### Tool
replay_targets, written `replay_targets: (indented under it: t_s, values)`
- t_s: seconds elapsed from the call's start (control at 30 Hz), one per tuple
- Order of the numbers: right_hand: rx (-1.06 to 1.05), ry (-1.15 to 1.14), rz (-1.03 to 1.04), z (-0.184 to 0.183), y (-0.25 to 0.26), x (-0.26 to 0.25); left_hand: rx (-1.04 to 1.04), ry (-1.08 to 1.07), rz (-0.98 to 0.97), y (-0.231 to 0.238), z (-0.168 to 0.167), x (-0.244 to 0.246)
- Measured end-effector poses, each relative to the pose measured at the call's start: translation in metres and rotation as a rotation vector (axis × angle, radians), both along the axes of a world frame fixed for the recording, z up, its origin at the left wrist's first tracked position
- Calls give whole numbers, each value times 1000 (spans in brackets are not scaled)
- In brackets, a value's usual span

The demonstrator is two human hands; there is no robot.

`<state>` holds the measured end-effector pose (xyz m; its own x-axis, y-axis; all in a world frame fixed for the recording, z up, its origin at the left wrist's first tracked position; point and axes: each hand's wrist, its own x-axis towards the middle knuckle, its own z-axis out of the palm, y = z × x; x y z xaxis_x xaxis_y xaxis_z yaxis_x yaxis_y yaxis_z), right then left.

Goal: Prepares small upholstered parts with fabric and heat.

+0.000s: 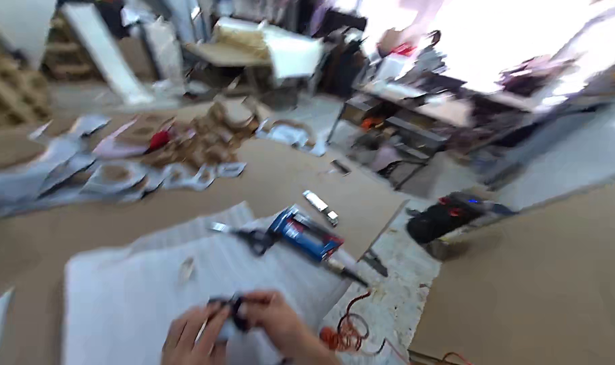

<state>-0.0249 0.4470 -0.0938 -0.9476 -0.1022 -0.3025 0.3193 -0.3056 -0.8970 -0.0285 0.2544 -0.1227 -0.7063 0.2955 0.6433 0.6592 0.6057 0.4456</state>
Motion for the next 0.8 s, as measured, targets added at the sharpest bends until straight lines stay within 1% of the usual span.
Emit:
replay_targets:
  t_s: [0.07,0.13,0.23,0.33,0.43,0.57,0.7,0.73,0.8]
  values:
    - [-39,-22,32,8,-5,-6,61,38,38,-5,-1,-5]
    - [-63,-41,45,12,-10,-13,101,21,46,-10,4,-7]
    - [-95,-43,81,8,-12,-21,61,-9,79,-17,7,-9]
    - [-56,-46,106,4,-16,-30,26,-24,101,-22,1,-13]
    - [38,-51,98,-1,-22,-40,-18,-38,116,-25,-5,-20]
    - [170,29,82,-15,-26,-50,-10,-89,132,-24,-12,-31]
    - [242,-21,120,-29,-23,-61,-35,-188,53,-27,-22,-42]
    - [293,-25,125,-34,-21,-63,-41,-199,48,-27,-28,-43]
    - [522,103,135,-47,-15,-60,-69,-207,58,-25,-43,-44]
